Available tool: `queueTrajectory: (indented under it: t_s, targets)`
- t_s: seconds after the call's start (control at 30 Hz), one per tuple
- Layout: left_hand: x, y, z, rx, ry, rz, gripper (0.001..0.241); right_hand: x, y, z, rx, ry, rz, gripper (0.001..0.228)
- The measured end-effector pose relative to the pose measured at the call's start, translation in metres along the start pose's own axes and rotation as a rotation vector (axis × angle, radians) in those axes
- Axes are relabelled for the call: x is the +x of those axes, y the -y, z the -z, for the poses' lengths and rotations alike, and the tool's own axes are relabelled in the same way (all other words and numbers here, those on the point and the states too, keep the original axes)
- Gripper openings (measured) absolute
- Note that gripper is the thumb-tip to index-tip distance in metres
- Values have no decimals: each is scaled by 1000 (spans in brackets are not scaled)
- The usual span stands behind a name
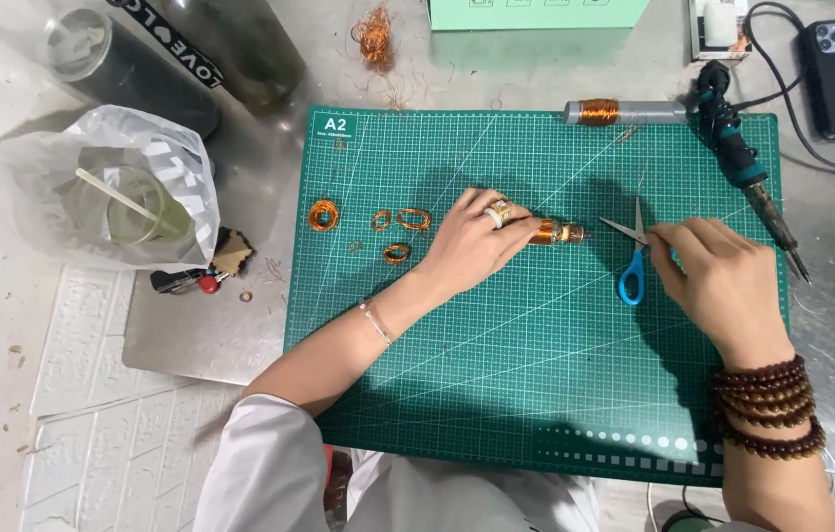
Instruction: Winding thin copper wire around a small metal component and trimming the ends with scissors on a cutting mat.
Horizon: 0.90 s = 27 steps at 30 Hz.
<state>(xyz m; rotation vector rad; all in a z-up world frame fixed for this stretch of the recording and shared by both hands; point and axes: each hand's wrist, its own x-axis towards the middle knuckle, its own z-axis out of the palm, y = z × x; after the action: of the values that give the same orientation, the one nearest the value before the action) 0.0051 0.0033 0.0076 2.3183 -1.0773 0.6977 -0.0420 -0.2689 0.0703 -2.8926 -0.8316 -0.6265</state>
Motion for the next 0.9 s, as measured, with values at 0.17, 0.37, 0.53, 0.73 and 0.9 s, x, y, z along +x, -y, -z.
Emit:
queueTrajectory:
  t_s: [0.17,0.37,0.53,0.73,0.9]
  targets:
    - [0,3,-5,-24,-7,22,12,8,6,-10,633,27,-233,17]
    - [5,-2,4,-114,-84,45,10,19,21,-4,902,28,-320,16]
    - [5,0,3,-211,-115,106,11,19,25,-9,971,24,-322,14]
    - [3,5,15,-339,-65,137,13,22,28,-18,1060,87,-345,10]
    - [-2,8,23,-341,5,211,15,24,30,-23,1159,123,-361,10]
